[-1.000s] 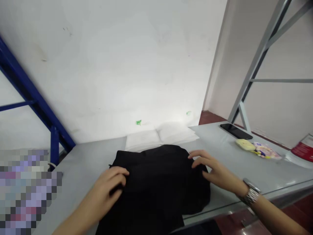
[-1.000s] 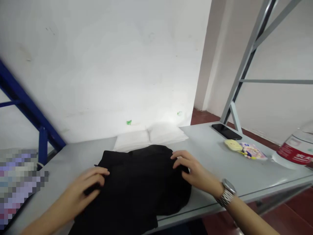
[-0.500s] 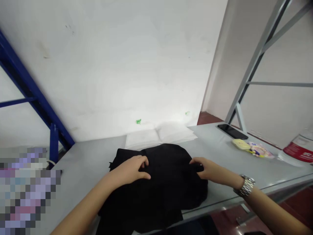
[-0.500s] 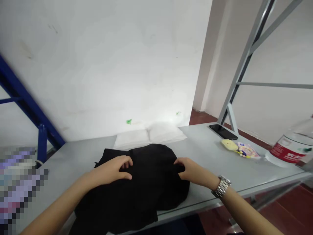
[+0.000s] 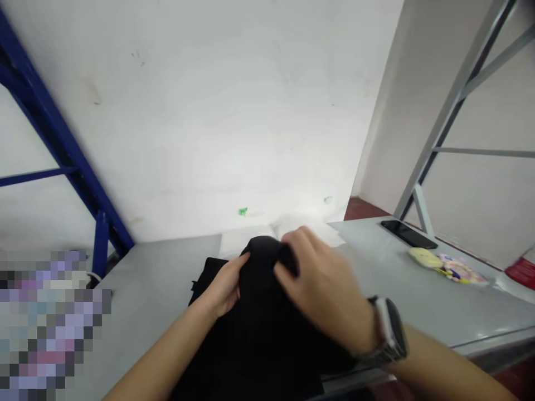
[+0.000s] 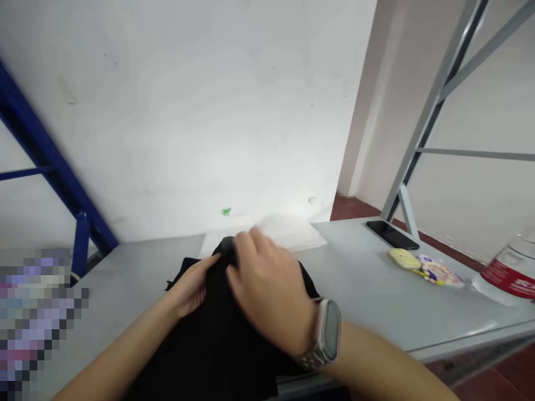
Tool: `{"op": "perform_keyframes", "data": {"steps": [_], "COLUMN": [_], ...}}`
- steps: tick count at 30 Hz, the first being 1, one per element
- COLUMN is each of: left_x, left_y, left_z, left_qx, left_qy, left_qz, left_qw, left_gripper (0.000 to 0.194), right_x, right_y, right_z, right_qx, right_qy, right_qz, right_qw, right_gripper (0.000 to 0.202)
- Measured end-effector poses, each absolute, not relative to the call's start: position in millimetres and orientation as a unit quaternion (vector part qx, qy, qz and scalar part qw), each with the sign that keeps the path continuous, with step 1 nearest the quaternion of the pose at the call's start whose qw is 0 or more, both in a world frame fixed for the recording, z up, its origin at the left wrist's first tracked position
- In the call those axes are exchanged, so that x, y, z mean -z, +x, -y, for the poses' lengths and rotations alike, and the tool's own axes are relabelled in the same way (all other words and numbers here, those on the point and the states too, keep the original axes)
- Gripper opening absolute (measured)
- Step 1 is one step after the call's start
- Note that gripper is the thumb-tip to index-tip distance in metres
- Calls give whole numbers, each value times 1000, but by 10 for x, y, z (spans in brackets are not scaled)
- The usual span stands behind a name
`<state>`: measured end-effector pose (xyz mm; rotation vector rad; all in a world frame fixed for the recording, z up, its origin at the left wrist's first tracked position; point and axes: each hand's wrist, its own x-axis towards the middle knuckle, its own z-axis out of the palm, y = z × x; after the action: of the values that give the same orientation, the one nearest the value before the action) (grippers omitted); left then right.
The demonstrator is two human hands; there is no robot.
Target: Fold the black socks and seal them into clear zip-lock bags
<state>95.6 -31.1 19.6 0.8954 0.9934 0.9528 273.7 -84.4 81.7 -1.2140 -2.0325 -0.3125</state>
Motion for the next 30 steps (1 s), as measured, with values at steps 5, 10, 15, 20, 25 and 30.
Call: {"op": "perform_keyframes", "data": {"steps": [5, 10, 15, 20, 25, 30], "left_x": [-213, -183, -196, -152, -98, -174], "left_y": [830, 792, 821, 891, 924, 859], "left_z": [300, 316, 343, 349, 346, 387], "left_qx": [-431, -491, -480, -508, -537, -494], "left_qy": [311, 371, 397, 406, 438, 694], "left_qz": [-382, -410, -393, -413, -442, -391], "left_qw": [756, 673, 676, 638, 570, 349], "left_gripper": [45, 31, 33, 34, 40, 39], "right_x": [-392, -385, -349, -71, -10, 23], "right_y": [2284, 2558, 2849, 2780, 2677, 2698], "right_z": [906, 594, 66, 20, 167, 79], "right_qx": [144, -83, -320, -623, -673, -773], "right_qy": [-367, -211, -326, -294, -304, -284], "right_qz": [895, 956, 778, 648, 587, 420], "right_qw": [209, 186, 432, 325, 332, 381], "right_gripper": [10, 35, 67, 73, 42, 24]}}
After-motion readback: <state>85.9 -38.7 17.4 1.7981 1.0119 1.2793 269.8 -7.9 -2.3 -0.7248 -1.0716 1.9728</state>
